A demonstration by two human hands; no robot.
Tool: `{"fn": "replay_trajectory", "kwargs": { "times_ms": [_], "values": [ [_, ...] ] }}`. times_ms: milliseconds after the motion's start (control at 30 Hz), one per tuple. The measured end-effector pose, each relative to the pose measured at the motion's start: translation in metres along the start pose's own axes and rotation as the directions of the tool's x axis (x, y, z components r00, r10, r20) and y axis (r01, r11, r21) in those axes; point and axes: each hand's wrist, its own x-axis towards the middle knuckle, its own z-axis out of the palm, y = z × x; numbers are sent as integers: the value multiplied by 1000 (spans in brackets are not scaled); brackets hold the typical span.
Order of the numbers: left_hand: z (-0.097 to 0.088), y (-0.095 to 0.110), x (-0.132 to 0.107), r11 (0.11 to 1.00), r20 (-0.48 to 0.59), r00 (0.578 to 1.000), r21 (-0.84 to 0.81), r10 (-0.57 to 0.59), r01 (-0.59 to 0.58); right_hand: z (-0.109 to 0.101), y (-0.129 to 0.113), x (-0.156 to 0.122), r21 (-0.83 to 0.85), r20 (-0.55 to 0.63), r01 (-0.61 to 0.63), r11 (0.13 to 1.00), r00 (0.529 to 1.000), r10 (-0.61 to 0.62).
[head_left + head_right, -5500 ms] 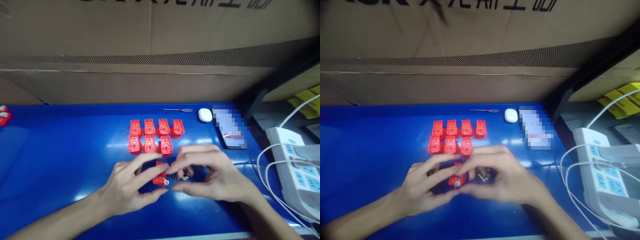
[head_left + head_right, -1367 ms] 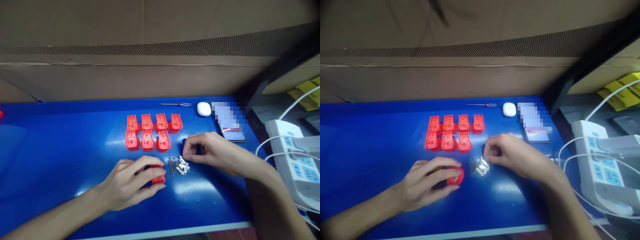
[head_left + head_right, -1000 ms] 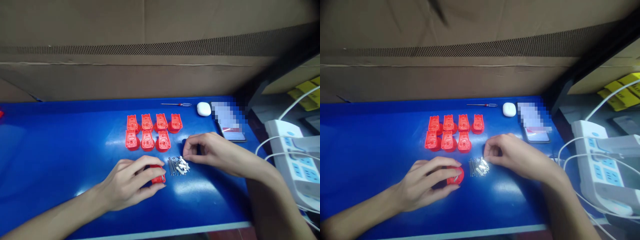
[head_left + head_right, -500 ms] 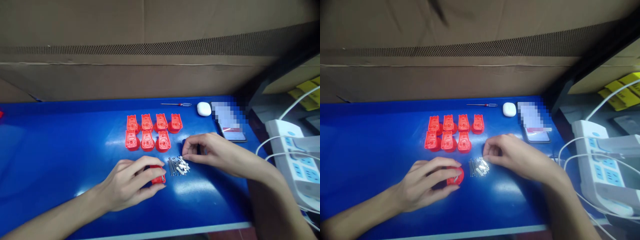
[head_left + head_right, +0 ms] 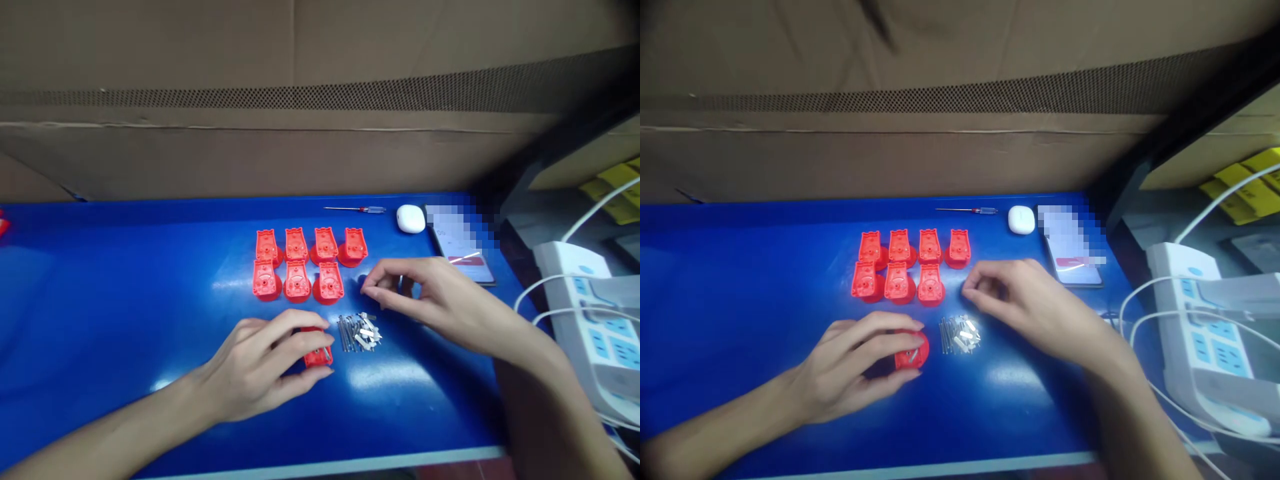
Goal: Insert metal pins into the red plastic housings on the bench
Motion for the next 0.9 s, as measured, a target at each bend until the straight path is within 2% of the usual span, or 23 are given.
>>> {"fn": "replay_trajectory", "kwargs": {
  "times_ms": [67,167,267,433,533,900],
  "values": [
    [0,0,0,1000,-2,1000,7,-10,10,3,-8,-2,45,-67,43,998,997,-39],
    [0,0,1,1000,-14,1000,4,-17,17,13,-19,-6,121,-71,173,977,984,-166],
    [1,-1,2,1000,-3,1000,-3,-15,15,30,-27,-6,186,-69,331,925,943,-324],
    [1,-3,1,1000,7,1000,4,1,-1,55,-29,-1,186,-169,523,832,851,-497],
    [1,-5,0,1000,23,1000,5,-12,12,58,-29,0,158,-174,540,827,839,-515],
    [1,-3,1,998,28,999,-53,-35,36,43,-31,-3,207,-2,450,869,888,-459]
  ]
}}
